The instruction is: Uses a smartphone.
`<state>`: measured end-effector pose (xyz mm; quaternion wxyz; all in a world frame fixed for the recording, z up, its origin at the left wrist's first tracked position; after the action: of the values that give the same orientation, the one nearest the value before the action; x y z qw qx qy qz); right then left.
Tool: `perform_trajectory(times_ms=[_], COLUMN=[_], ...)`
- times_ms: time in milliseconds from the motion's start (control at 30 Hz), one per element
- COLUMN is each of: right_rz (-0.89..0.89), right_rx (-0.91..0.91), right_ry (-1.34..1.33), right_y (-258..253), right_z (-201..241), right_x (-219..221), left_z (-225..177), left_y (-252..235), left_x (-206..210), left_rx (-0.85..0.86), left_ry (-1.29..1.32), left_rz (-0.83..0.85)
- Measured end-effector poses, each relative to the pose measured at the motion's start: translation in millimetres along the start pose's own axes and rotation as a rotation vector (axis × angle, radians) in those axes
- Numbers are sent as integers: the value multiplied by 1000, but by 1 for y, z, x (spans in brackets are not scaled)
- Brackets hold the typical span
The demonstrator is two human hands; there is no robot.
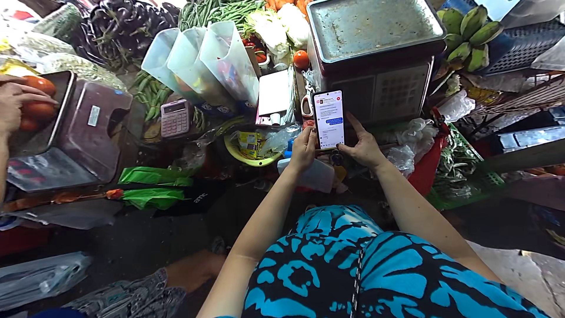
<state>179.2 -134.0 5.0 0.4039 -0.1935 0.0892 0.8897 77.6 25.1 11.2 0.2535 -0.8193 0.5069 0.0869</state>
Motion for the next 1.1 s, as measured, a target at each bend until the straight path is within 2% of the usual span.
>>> perform_trajectory(times_ms=[567, 833, 1100], right_rz=[15, -26, -28], right_rx=[10, 13, -15], right_ry=[-66, -24, -19], right_y=[0, 1, 1], right_z=[0, 0, 2], right_x=[2, 2, 2], left_z=[1, 1, 0], left_y=[1, 3, 3], left_x=[0, 3, 4], left_rx=[-20, 6, 37], left_ry=[38, 80, 90], left_rz=[5, 116, 133])
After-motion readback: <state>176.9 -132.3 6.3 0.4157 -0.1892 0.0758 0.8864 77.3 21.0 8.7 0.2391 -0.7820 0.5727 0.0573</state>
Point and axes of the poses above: each hand's wrist, its own y-axis away from the middle knuckle, its own x-axis out of the palm, z = x × y, the point moved 9 cm from there along -y, towards the middle knuckle, and after that the axes turned 6 degrees about x, right-handed, at the moved point
